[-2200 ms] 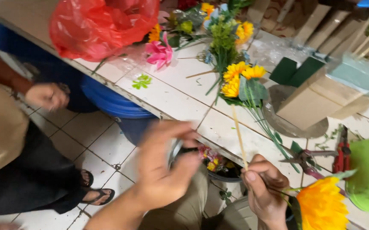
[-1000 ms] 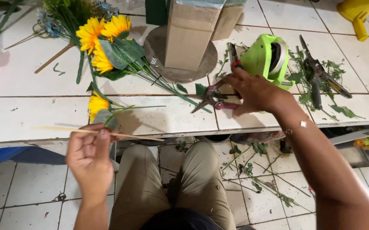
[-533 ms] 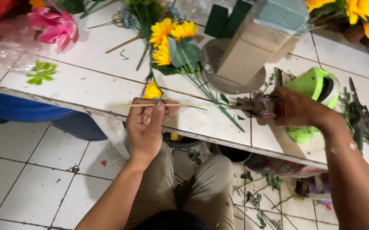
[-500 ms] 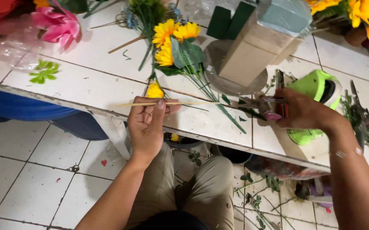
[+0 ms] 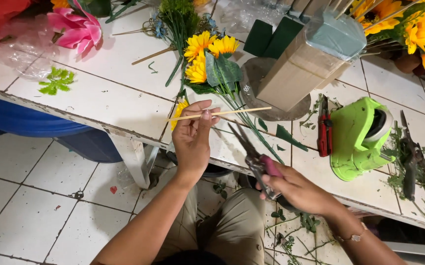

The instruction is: The person arranges artificial sunflowers on a tiled table. They use shears to trim the stems and wooden sticks, then insert the sticks into the flower stems. The person also uses a tape dispenser and places the prepared flowers into a container.

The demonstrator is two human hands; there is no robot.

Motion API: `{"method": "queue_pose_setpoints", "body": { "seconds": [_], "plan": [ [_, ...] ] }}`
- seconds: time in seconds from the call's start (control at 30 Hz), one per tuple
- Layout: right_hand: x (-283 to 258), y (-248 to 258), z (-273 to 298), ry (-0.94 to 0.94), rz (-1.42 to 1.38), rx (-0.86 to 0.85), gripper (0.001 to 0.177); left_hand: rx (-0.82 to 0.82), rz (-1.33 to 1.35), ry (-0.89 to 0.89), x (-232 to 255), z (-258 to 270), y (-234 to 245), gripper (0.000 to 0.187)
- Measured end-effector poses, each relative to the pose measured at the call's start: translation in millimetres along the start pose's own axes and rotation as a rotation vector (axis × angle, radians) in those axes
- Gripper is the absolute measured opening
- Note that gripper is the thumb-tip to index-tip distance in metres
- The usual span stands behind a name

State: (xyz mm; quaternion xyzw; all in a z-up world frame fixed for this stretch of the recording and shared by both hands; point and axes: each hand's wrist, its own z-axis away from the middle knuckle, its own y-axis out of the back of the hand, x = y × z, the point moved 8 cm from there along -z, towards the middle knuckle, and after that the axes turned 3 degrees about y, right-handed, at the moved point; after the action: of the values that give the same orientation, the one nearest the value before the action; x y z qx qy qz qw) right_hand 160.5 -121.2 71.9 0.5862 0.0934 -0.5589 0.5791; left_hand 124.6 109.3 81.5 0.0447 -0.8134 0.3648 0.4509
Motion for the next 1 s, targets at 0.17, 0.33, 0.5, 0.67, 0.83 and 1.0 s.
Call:
{"method": "queue_pose_setpoints", "body": {
  "seconds": [0.17,0.33,0.5,0.67,0.83,1.0],
  "plan": [
    [-29.1,-7.1,-18.8,-0.032,0.050,-0.001,0.070,-0.003,0.032,0.082,-13.3,6.9,1.8,0.024],
    [-32.5,-8.5,-28.6,-0.039,-0.076,0.076,0.056,-0.003,0.030,0.115,-18.8,11.0,2.5,0.027],
    [-13.4,-3.1,-36.0,-0.063,-0.129,0.099,0.043,-0.014,0.016,0.126,-34.8,3.8,7.4,0.029],
    [-30.9,4.8,-31.4,-0.151,-0.175,0.116,0.039,-0.016,-0.108,0.072,-45.8,-2.6,14.9,0.013],
    [5.9,-0.5,-38.7,-0.153,-0.167,0.085,0.035,-0.011,-0.159,0.081,-49.5,-5.7,19.1,0.013],
    [-16.0,1.7,-38.8,-0.150,-0.132,0.068,0.033,0.006,-0.186,0.050,-42.8,-5.4,17.1,0.014]
  ]
}}
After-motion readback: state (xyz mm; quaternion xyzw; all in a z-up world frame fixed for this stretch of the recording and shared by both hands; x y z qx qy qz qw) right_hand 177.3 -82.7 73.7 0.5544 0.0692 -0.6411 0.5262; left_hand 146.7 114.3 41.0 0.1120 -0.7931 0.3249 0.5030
